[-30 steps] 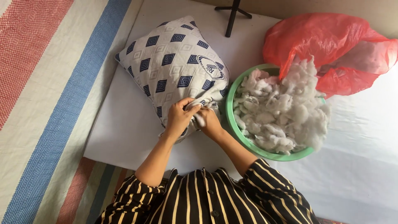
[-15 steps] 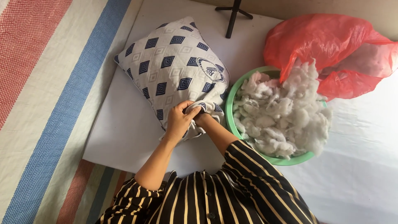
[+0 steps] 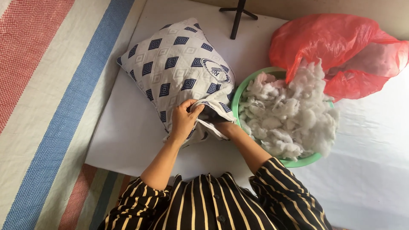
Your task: Stuffing a pillowcase with loose cotton fiber.
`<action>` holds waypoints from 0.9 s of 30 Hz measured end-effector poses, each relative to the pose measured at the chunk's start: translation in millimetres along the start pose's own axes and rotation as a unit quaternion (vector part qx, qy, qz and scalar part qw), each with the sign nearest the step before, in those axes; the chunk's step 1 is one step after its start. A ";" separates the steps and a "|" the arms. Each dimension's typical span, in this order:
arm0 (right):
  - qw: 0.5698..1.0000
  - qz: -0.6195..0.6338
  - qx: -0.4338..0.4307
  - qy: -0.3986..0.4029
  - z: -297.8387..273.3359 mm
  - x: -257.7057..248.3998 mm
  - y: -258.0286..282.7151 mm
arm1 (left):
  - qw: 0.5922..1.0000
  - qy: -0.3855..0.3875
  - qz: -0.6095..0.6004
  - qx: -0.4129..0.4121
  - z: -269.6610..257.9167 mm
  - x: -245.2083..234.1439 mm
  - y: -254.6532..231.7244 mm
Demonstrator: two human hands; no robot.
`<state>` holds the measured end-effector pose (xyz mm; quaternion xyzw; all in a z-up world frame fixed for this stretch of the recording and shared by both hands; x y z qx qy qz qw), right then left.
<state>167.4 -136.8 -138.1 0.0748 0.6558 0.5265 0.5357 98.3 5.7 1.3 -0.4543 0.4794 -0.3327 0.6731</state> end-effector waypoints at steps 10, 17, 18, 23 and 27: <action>0.809 -0.486 -0.049 0.326 -38.1 -31.0 53.1 | 0.999 -0.001 -0.002 0.042 -1.5 2.7 -8.6; 0.996 -0.082 -0.015 0.008 -23.1 -157.4 136.6 | 0.999 0.005 -0.023 0.044 -0.7 0.8 -6.9; 0.998 -0.020 -0.011 -0.055 -22.4 -179.2 136.0 | 0.998 0.008 -0.045 0.046 -1.5 1.3 -5.6; 0.964 -0.154 0.096 -0.197 -14.7 -230.9 65.0 | 0.999 0.020 -0.035 -0.012 -3.1 1.5 -0.7; 0.920 -0.331 0.159 -0.139 -13.2 -214.6 35.0 | 0.999 0.016 -0.044 0.015 -4.5 -0.8 -3.9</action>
Point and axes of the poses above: each hand's wrist, its own z-axis towards the middle knuckle, its own x-axis out of the palm, y = z × x, the point moved 7 cm from there along z, towards the middle knuckle, and after that the axes turned 3 degrees about x, right-handed, at the moved point
